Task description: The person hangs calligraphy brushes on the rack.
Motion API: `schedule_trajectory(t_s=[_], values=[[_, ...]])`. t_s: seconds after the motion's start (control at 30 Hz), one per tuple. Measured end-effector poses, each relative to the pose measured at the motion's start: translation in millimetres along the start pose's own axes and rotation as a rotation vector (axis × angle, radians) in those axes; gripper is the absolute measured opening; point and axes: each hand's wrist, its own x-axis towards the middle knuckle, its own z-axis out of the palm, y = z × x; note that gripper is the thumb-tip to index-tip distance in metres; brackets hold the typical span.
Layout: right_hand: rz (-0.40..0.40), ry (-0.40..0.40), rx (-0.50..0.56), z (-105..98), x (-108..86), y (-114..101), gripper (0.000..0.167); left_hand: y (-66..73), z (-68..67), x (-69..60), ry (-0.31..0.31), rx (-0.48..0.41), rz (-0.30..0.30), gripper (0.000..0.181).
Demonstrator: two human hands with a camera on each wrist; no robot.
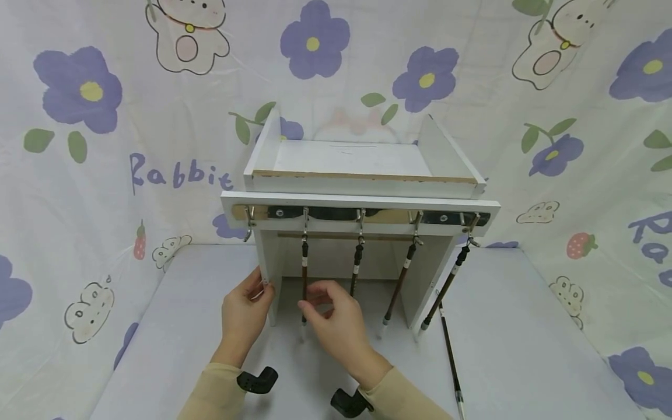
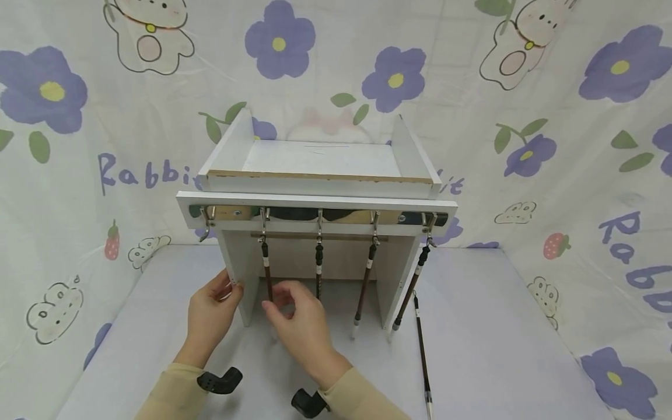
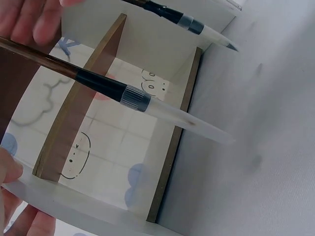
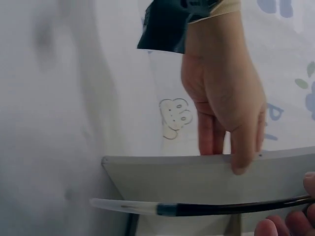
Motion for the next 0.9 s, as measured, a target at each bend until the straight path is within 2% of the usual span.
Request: schedule_trajectory(t_s=[0.23,0.37,0.57,0.7,0.9], values=[[-0.152,0.032,0.015,-37,-11.3,-9,0.026,-2.0,1.2,0.8,-0.007,-0.02,-0.006,0.04],[-0.191,0.046,-0.01,-62,-16.8,-8,0.029,-1.5,0.0,0.7,-0.01,-0.016,-0.004,0.041],[-0.227,0.073,-0.111,-94,-25.1,2,0.035,-1.1,-0.4,1.0,-0.018,-0.007,-0.001,0.042],[-0.223,0.077,-0.146,-111,-28.9,13,0.034,-1.0,-0.4,1.5,-0.016,-0.005,0.016,0.042],[-0.141,0.089,-0.218,-129,-37.9,33,0.032,-0.7,-0.3,1.2,-0.011,-0.016,-0.001,0.041]])
